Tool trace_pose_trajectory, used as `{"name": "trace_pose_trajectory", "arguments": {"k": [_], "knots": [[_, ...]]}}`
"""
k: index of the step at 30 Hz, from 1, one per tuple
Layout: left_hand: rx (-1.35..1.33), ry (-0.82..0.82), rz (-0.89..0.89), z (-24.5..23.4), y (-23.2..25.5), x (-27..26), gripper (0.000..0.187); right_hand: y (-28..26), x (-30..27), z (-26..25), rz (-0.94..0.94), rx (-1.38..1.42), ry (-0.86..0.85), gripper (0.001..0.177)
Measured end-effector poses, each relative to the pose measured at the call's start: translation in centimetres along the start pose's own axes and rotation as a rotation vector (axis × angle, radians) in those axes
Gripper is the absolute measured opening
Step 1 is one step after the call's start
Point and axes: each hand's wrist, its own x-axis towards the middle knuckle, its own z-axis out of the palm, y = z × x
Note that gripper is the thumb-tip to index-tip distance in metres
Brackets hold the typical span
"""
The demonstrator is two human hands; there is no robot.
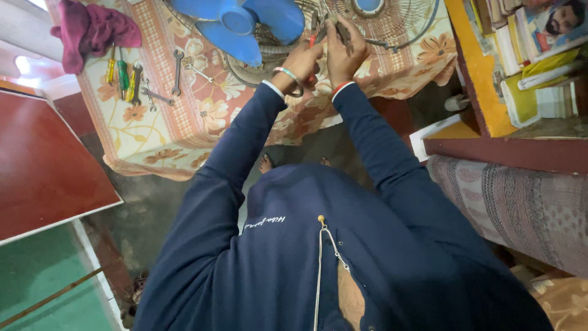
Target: The person disassembles a table fan, removes the front grill and blades, and uses pliers and a wrench to adjust the central hub. They then reassemble the fan by reattaching the blades and front grill.
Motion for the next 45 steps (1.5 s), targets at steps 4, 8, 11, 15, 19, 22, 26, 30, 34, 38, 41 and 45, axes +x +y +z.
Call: {"name": "trace_pose_trajectory", "arguments": {"k": [4, 8, 11, 15, 19, 22, 26, 30, 34, 38, 41, 45], "knots": [[-0.167, -0.038, -0.186, 1.0, 4.2, -0.7, 0.026, -0.1, 0.4, 0.1, -0.024, 0.039, 0.003, 0.023], [-0.313, -0.228, -0.319, -1.4, 5.7, 1.2, 0.034, -0.5, 0.0, 0.0, -0.006, -0.004, -0.012, 0.022], [-0.388, -0.322, -0.274, -2.6, 3.6, 2.4, 0.023, -0.9, 0.1, 0.2, -0.010, -0.010, 0.011, 0.022], [-0.217, -0.181, -0.090, -0.8, -0.6, 3.4, 0.025, -0.7, 0.2, -0.2, -0.052, -0.025, 0.002, 0.021], [0.217, 0.093, 0.135, -0.6, -3.1, 2.1, 0.034, -0.1, 0.2, -0.2, -0.088, -0.055, -0.018, 0.022], [0.493, 0.215, 0.359, -0.5, -3.4, 1.7, 0.038, 0.2, 0.0, -0.1, -0.067, -0.102, -0.004, 0.024], [0.635, 0.299, 0.414, 0.4, -3.1, 1.8, 0.037, 0.2, 0.0, 0.0, -0.017, -0.052, -0.029, 0.023], [0.633, 0.361, 0.473, 0.8, -3.4, 1.4, 0.036, 0.3, -0.3, -0.1, 0.005, -0.057, -0.007, 0.025], [0.581, 0.325, 0.381, 1.1, -3.7, 1.5, 0.040, 1.0, -0.3, -0.1, -0.015, -0.119, 0.010, 0.024], [0.524, 0.334, 0.307, 1.8, -4.0, 2.5, 0.041, 1.7, -0.3, 0.0, 0.012, -0.009, -0.001, 0.022], [1.051, 0.252, 0.669, 1.7, -2.6, 3.9, 0.041, 1.8, 0.1, 0.1, -0.088, -0.102, 0.013, 0.021], [0.377, -0.110, 0.045, -1.3, 1.1, 3.8, 0.028, 1.1, -0.3, 0.3, 0.033, 0.057, 0.008, 0.020]]}}
